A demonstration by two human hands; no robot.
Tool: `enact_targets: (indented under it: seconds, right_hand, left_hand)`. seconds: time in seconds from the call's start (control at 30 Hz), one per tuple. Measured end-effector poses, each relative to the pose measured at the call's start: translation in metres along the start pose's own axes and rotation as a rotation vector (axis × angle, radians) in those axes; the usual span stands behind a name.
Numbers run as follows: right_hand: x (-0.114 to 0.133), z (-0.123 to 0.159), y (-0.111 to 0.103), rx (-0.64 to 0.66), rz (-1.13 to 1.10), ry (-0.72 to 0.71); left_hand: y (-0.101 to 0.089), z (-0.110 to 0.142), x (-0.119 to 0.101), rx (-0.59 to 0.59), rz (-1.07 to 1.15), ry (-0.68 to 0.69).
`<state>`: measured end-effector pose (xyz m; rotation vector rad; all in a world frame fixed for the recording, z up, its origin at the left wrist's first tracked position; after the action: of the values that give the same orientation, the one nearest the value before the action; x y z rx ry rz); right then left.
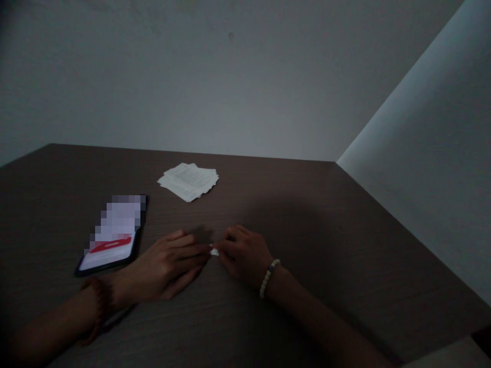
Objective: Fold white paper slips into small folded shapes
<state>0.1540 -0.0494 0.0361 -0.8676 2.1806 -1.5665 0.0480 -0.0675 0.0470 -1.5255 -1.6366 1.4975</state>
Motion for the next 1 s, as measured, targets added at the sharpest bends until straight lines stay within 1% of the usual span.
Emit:
enact_targets:
  seconds: [0.17, 0.27, 0.43, 0.57, 0.7, 0.83, 1.0]
  right_hand:
    - [-0.003, 0.001, 0.003, -0.005, -0.022, 0.033]
    - [-0.004, 0.002, 0.002, -0.023, -0.027, 0.029]
    - [0.0, 0.004, -0.001, -0.046, -0.021, -0.046]
    - [0.007, 0.005, -0.003, -0.066, -0.011, -0.137]
    - [0.013, 0.004, -0.004, -0.049, 0.065, -0.219]
    - [0.016, 0.004, -0.006, -0.026, 0.109, -0.248]
    - [0.021, 0.002, -0.003, 0.088, 0.169, -0.249]
  left_hand:
    - [-0.001, -0.001, 0.003, -0.018, -0.003, -0.029]
    - [-0.003, -0.002, 0.004, -0.032, -0.024, -0.045]
    - [-0.004, -0.001, 0.004, -0.045, -0.052, -0.05]
    - [-0.003, 0.0, 0.005, -0.052, -0.069, -0.049]
    - [-0.002, 0.001, 0.005, -0.049, -0.066, -0.056]
    - [-0.004, 0.0, 0.004, -0.062, -0.073, -0.052]
    - [-0.008, 0.002, 0.005, -0.12, -0.066, -0.048]
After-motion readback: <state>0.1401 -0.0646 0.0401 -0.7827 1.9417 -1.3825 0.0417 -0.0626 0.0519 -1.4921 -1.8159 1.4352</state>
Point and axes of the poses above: each hand's wrist, its own z-axis away from the middle knuckle, its own y-axis out of the palm, x = y × z, the point moved 8 cm from there along -z, towards the middle knuckle, and after that the axes turned 12 degrees about z, right-handed, at the moved point
